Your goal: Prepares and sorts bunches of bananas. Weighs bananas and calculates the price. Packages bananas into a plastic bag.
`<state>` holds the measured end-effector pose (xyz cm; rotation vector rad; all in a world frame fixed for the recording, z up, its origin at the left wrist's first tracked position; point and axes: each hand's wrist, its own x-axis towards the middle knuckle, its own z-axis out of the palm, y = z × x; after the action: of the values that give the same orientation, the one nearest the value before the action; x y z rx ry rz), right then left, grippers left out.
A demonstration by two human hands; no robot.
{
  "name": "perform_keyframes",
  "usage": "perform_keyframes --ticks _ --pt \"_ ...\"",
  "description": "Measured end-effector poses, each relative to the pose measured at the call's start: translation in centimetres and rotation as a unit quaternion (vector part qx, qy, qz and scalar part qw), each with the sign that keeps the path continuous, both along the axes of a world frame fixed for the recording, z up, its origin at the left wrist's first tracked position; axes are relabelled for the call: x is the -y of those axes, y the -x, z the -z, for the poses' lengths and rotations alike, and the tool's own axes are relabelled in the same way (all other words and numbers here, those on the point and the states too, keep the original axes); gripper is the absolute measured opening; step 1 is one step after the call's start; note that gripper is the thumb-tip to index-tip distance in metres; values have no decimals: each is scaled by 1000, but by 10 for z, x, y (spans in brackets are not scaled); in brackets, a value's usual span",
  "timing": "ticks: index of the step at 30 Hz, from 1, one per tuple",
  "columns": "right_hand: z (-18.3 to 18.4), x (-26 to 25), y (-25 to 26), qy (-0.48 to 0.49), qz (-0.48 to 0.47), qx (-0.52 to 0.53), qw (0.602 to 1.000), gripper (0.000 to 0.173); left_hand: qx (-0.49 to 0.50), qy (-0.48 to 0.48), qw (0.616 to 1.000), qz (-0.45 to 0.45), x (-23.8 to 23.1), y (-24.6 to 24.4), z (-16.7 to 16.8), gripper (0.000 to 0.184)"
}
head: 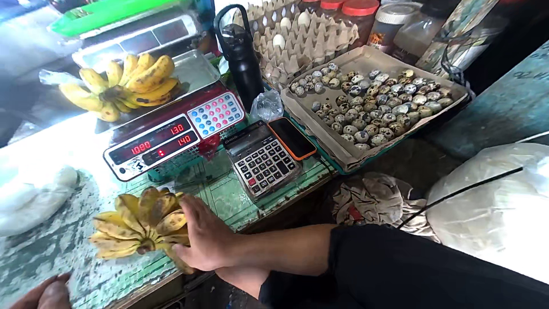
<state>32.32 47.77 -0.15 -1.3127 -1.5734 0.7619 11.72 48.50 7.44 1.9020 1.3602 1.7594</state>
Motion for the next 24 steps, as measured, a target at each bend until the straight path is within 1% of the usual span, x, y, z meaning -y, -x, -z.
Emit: perform_keyframes --ticks 1,2,4,5,6,8,9,10,11,12,13,14,15,16,17,18,19,20,21,22,23,24 --pt "-3 -4 0 19 -28 12 999 88 -57 -21 997 44 1 -15 -15 12" --pt "-4 -6 -3 25 -49 19 998 87 -123 -12 988 88 0 -36 -28 16" --pt "5 0 -8 -29 -56 32 998 82 -252 62 958 122 -5 -92 -51 25" --pt "9 3 -7 -75 -45 34 996 78 -301 107 939 129 -14 -121 -56 24" --pt "11 6 -7 -112 -34 39 992 75 -343 161 914 143 -29 -147 -57 23" --pt "16 9 -9 -133 -33 54 989 75 -437 271 843 157 -66 -195 -48 27" --pt "17 12 -12 -114 -53 48 991 77 -478 299 811 156 -84 -214 -37 30" --pt "18 15 -16 -67 -78 26 994 79 -513 321 782 147 -101 -230 -25 31" --pt "17 19 -19 -13 -93 15 995 77 -548 343 751 131 -116 -241 -14 31" --pt "8 24 -23 59 -120 16 991 68 -577 365 722 113 -127 -248 -3 29" --pt "-6 27 -27 148 -159 31 975 59 -594 389 698 99 -134 -250 4 28" --pt "-19 26 -29 215 -207 54 953 55 -602 402 684 95 -139 -250 9 27" --pt "-24 24 -30 213 -217 77 949 54 -591 398 695 101 -142 -246 11 24" --pt "-23 23 -30 152 -192 90 965 55 -560 373 732 109 -142 -238 10 19" --pt "-20 22 -28 78 -158 70 982 59 -513 345 776 124 -138 -229 4 17" --pt "-13 17 -25 21 -136 62 989 68 -467 322 812 138 -127 -219 -6 18" --pt "-6 11 -20 -5 -119 48 992 76 -428 308 838 142 -112 -208 -14 19" --pt "0 6 -16 -12 -93 27 995 80 -391 298 860 140 -96 -195 -18 19" --pt "5 3 -13 -15 -69 7 997 76 -345 291 881 141 -78 -181 -19 17" --pt "12 1 -12 -45 -47 -32 997 73 -285 280 905 146 -57 -166 -20 14" --pt "20 0 -11 -87 -29 -81 992 73 -212 254 933 145 -32 -151 -20 13" --pt "22 -1 -13 -88 -37 -109 989 75 -132 211 959 135 -7 -135 -22 16"
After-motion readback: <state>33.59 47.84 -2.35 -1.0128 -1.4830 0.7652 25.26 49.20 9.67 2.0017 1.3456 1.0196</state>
